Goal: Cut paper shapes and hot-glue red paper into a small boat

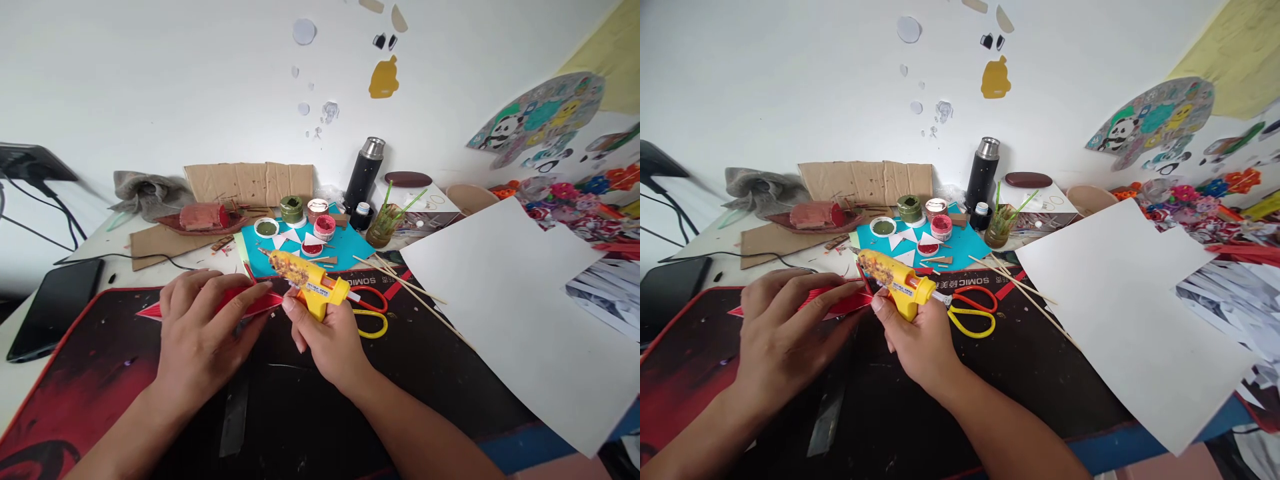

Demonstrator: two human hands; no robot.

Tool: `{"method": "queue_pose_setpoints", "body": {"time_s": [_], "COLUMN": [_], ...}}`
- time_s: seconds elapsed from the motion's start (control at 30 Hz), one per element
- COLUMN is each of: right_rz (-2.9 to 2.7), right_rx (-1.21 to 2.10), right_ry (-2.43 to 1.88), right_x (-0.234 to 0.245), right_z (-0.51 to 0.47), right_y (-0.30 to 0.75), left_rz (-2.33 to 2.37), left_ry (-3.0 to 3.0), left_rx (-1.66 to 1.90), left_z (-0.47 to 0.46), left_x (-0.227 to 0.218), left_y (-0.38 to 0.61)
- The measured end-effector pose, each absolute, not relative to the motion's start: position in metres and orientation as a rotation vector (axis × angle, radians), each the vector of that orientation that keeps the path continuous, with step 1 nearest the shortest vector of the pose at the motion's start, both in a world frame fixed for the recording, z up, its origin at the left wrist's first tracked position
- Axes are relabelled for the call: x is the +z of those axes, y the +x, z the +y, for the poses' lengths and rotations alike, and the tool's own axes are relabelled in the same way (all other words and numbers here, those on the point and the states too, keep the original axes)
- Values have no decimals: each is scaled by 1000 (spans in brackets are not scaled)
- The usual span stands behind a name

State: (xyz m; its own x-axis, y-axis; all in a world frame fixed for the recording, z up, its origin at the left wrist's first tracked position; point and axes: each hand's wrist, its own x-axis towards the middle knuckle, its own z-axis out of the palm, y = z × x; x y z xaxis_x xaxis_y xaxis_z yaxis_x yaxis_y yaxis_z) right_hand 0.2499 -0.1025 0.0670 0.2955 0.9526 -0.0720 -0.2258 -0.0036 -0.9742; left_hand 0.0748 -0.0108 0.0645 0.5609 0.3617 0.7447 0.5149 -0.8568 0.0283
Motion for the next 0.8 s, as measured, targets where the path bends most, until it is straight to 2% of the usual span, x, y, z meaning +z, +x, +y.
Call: {"method": "queue_pose_setpoints", "body": {"time_s": [0.8], "right_rz": [-726], "right_rx": [1151], "right_ry": [-1174], "right_x": [65], "right_z": [-99], "right_y": [257], "left_rz": [-789], "left_ry": [-2638], "left_rx": [-1010], "left_z": [-16], "left_x": [69], "left_y": [72]}}
